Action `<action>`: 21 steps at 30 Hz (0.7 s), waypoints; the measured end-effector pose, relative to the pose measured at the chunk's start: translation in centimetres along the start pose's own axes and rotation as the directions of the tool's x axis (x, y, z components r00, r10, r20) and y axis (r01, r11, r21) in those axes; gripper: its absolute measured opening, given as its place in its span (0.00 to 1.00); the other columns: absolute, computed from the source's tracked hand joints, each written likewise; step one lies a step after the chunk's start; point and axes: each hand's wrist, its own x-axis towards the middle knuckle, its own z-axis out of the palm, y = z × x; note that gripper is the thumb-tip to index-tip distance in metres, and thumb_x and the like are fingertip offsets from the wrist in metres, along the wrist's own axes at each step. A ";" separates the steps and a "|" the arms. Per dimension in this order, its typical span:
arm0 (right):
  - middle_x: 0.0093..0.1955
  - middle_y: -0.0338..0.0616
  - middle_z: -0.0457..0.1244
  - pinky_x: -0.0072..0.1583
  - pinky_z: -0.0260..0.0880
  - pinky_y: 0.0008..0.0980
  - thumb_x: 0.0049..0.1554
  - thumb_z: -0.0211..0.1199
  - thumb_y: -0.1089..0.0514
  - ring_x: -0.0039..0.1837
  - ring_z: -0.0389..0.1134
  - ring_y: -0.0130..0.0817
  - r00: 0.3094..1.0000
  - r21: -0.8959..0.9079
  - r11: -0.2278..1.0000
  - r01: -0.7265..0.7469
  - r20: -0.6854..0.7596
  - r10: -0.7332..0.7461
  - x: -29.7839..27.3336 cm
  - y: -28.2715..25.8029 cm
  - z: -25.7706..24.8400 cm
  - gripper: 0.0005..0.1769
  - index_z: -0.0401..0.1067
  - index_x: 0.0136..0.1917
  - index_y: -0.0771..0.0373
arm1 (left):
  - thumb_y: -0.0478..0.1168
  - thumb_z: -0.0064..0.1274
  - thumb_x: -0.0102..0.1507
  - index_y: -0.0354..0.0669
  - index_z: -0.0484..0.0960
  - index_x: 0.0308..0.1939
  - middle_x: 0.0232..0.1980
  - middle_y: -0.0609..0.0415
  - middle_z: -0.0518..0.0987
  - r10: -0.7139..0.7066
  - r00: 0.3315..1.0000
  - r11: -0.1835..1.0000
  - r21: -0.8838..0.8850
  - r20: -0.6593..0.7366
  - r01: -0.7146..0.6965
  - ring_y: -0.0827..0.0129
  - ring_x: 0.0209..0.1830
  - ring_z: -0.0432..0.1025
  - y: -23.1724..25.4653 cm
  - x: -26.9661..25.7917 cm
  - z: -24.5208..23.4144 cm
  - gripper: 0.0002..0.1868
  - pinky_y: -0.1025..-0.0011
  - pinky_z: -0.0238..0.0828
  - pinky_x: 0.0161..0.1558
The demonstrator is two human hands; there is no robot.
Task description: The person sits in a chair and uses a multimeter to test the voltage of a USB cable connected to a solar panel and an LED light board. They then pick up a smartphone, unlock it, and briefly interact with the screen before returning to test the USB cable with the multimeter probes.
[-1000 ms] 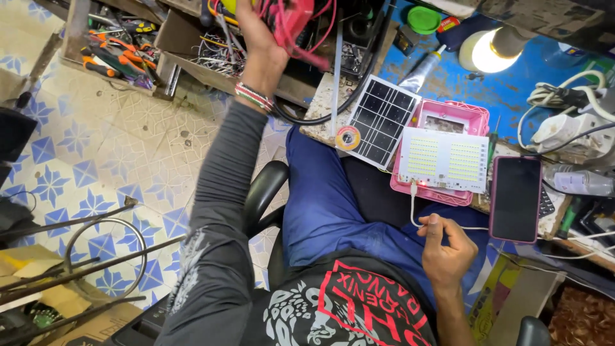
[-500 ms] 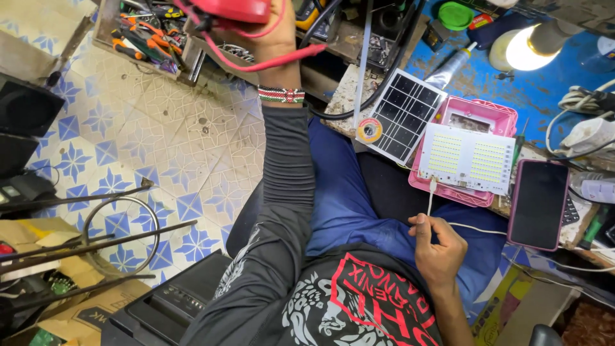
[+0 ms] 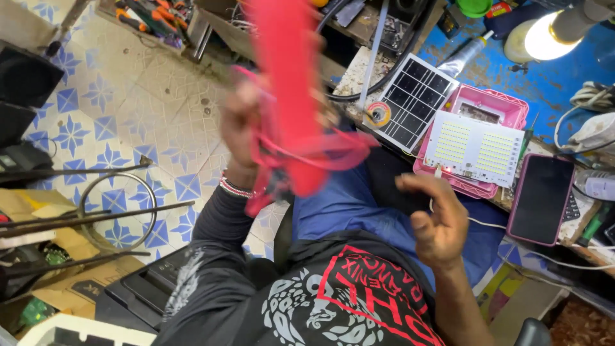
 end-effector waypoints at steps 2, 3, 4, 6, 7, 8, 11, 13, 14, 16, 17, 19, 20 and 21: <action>0.81 0.49 0.51 0.79 0.42 0.43 0.52 0.58 0.23 0.80 0.47 0.36 0.948 0.329 0.943 -0.046 0.311 -0.062 1.4 -1.4 1.1 0.61 0.50 0.81 0.69 | 0.60 0.53 0.65 0.44 0.73 0.51 0.48 0.47 0.83 -0.048 0.997 0.999 0.004 0.064 0.047 0.59 0.45 0.79 -0.6 -2.6 1.3 0.25 0.69 0.77 0.50; 0.81 0.49 0.51 0.79 0.42 0.43 0.52 0.58 0.23 0.80 0.47 0.36 0.946 0.333 0.942 -0.038 0.315 -0.073 -0.8 1.0 1.6 0.61 0.50 0.81 0.69 | 0.60 0.53 0.65 0.44 0.73 0.51 0.48 0.47 0.83 -0.039 0.997 0.999 0.010 0.069 0.039 0.59 0.45 0.79 -1.6 -2.5 4.2 0.25 0.69 0.77 0.50; 0.60 0.46 0.61 0.70 0.56 0.42 0.46 0.72 0.34 0.64 0.61 0.35 0.900 0.374 0.926 -0.056 0.420 -0.115 -3.3 3.3 1.9 0.43 0.64 0.63 0.64 | 0.66 0.41 0.67 0.40 0.61 0.66 0.59 0.38 0.76 -0.145 0.988 0.987 0.080 0.047 0.141 0.50 0.57 0.74 -2.8 -2.7 7.1 0.37 0.53 0.71 0.59; 0.39 0.44 0.71 0.61 0.70 0.42 0.41 0.85 0.46 0.48 0.75 0.35 0.840 0.409 0.909 -0.077 0.517 -0.161 -4.5 2.3 3.1 0.25 0.79 0.45 0.60 | 0.72 0.28 0.68 0.36 0.50 0.80 0.70 0.28 0.69 -0.247 0.969 0.959 0.147 0.020 0.242 0.42 0.69 0.69 -4.4 -3.0 10.2 0.50 0.36 0.64 0.68; 0.42 0.46 0.72 0.60 0.73 0.41 0.52 0.72 0.55 0.51 0.75 0.36 0.892 0.500 0.832 -0.241 0.452 -0.013 -3.1 -1.1 4.0 0.13 0.75 0.46 0.64 | 0.67 0.29 0.72 0.36 0.53 0.80 0.68 0.30 0.72 -0.249 0.966 0.959 0.125 -0.063 0.255 0.44 0.65 0.72 -4.8 -3.2 10.5 0.44 0.41 0.68 0.65; 0.45 0.47 0.72 0.59 0.75 0.41 0.63 0.59 0.64 0.55 0.75 0.36 0.903 0.588 0.713 -0.383 0.402 0.154 -2.0 -4.6 4.8 0.04 0.71 0.47 0.67 | 0.62 0.29 0.76 0.35 0.57 0.80 0.66 0.31 0.74 -0.252 0.956 0.959 0.095 -0.149 0.268 0.46 0.62 0.75 -5.4 -3.6 10.8 0.39 0.45 0.72 0.62; 0.26 0.41 0.67 0.48 0.72 0.36 0.66 0.54 0.55 0.36 0.65 0.28 0.903 0.212 0.924 -0.318 0.364 0.227 -3.6 -0.3 3.0 0.24 0.76 0.30 0.60 | 0.37 0.49 0.70 0.41 0.57 0.78 0.50 0.38 0.81 -0.107 0.965 0.862 0.462 -0.239 0.210 0.54 0.46 0.82 -3.1 -3.8 11.7 0.33 0.55 0.82 0.50; 0.27 0.43 0.67 0.50 0.74 0.36 0.68 0.51 0.55 0.37 0.70 0.32 0.923 0.244 0.917 -0.315 0.303 0.237 -4.2 -0.5 2.1 0.20 0.75 0.38 0.64 | 0.36 0.57 0.66 0.40 0.62 0.72 0.50 0.41 0.82 0.027 0.981 0.715 0.690 -0.191 0.115 0.58 0.45 0.82 -0.3 -3.5 12.4 0.32 0.59 0.83 0.48; 0.28 0.45 0.66 0.52 0.75 0.36 0.70 0.49 0.56 0.38 0.75 0.37 0.937 0.278 0.908 -0.313 0.249 0.247 -4.7 -0.7 1.6 0.18 0.75 0.47 0.68 | 0.34 0.65 0.62 0.39 0.66 0.66 0.50 0.44 0.83 0.150 0.982 0.504 0.864 -0.111 0.021 0.62 0.45 0.82 1.0 -3.5 12.8 0.32 0.63 0.85 0.46; 0.31 0.45 0.68 0.53 0.74 0.36 0.70 0.50 0.54 0.42 0.75 0.39 0.953 0.191 0.947 -0.259 0.208 0.219 -4.9 -1.1 0.0 0.20 0.75 0.43 0.66 | 0.32 0.65 0.62 0.36 0.65 0.65 0.52 0.43 0.81 0.233 0.972 0.337 0.936 0.018 -0.098 0.60 0.50 0.80 2.5 -3.8 14.1 0.31 0.60 0.82 0.53; 0.35 0.46 0.69 0.54 0.73 0.36 0.69 0.51 0.52 0.46 0.75 0.42 0.968 0.106 0.974 -0.201 0.174 0.181 -5.0 -1.3 -0.8 0.22 0.75 0.39 0.64 | 0.30 0.65 0.63 0.32 0.65 0.63 0.54 0.43 0.80 0.294 0.942 0.144 0.967 0.162 -0.212 0.58 0.55 0.79 3.4 -3.9 14.7 0.30 0.57 0.80 0.59; 0.37 0.45 0.67 0.55 0.72 0.34 0.69 0.50 0.54 0.47 0.73 0.40 0.958 0.087 0.964 -0.251 0.162 0.235 -5.6 -1.6 -1.1 0.20 0.72 0.38 0.63 | 0.40 0.64 0.65 0.36 0.59 0.68 0.61 0.42 0.76 0.389 0.917 0.121 0.982 0.086 -0.144 0.58 0.60 0.76 3.4 -4.4 16.4 0.35 0.60 0.79 0.62; 0.38 0.44 0.65 0.55 0.70 0.33 0.69 0.50 0.55 0.48 0.72 0.38 0.947 0.075 0.953 -0.294 0.159 0.279 -5.8 -1.7 -1.1 0.19 0.69 0.38 0.62 | 0.50 0.63 0.67 0.40 0.53 0.73 0.67 0.42 0.72 0.490 0.872 0.094 0.993 0.019 -0.074 0.58 0.66 0.73 3.5 -4.8 17.3 0.42 0.64 0.78 0.66; 0.38 0.44 0.65 0.55 0.70 0.33 0.69 0.50 0.55 0.48 0.72 0.38 0.946 0.080 0.952 -0.295 0.162 0.279 -5.6 -2.0 -1.2 0.19 0.69 0.38 0.62 | 0.50 0.63 0.67 0.40 0.53 0.73 0.67 0.42 0.72 0.491 0.871 0.089 0.993 0.018 -0.071 0.58 0.66 0.73 3.4 -5.0 17.1 0.42 0.64 0.78 0.66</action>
